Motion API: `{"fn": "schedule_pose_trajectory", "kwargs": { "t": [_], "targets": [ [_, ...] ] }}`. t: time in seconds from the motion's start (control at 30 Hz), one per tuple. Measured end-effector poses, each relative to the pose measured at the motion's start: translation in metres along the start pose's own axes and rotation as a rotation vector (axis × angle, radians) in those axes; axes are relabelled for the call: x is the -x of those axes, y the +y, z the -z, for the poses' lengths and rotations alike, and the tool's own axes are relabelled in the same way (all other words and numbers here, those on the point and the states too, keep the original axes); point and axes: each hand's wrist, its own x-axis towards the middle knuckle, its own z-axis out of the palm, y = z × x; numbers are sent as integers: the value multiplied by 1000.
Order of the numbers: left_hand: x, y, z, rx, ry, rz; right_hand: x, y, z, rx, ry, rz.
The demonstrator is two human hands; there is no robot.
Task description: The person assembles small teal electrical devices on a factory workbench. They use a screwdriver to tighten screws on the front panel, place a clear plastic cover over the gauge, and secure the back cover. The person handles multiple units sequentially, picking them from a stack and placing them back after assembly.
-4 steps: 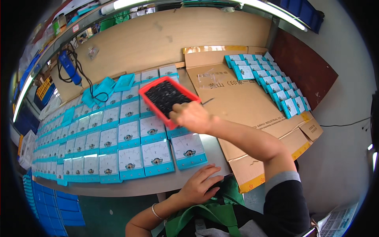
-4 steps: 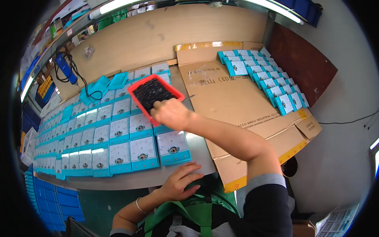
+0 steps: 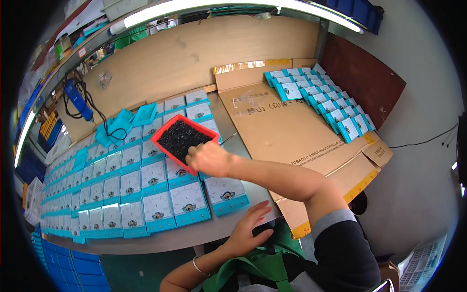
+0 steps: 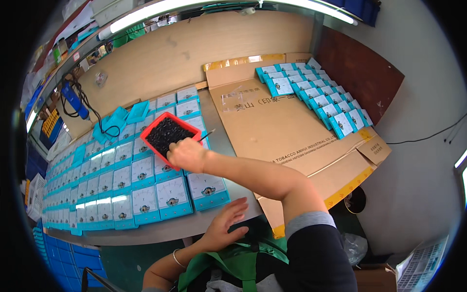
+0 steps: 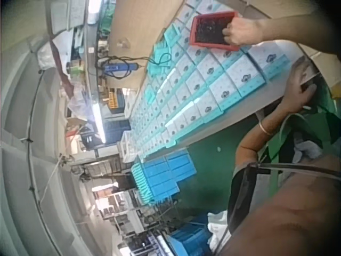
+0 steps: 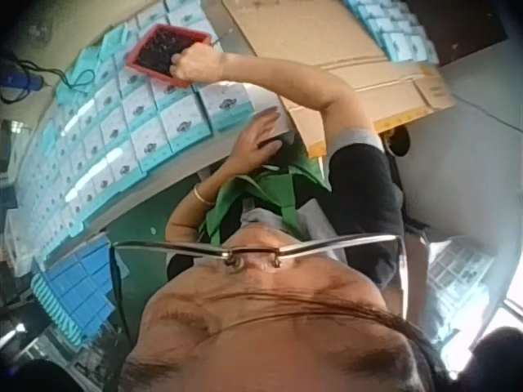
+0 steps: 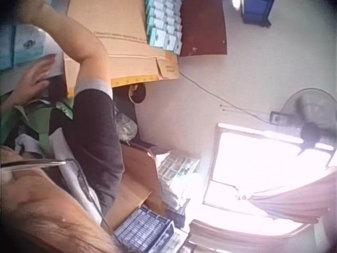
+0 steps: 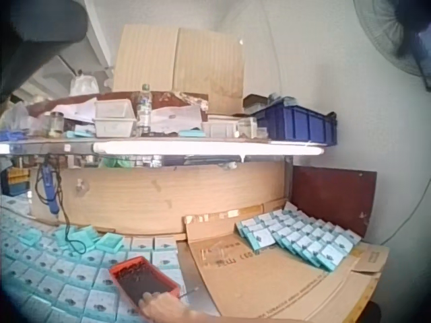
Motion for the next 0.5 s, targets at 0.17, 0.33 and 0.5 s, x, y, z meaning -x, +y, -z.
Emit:
{"fn": "schedule_pose_trajectory", "kwargs": {
  "t": [0.17, 0.33, 0.5],
  "targets": [
    [-25, -12, -23, 796, 134, 467, 35, -15, 41, -293, 123, -223],
    [-46, -10, -27, 945, 274, 463, 181, 2, 90, -386, 208, -609],
    [-68, -18, -22, 900, 185, 539, 353, 10, 125, -162, 422, -1221]
  ]
}}
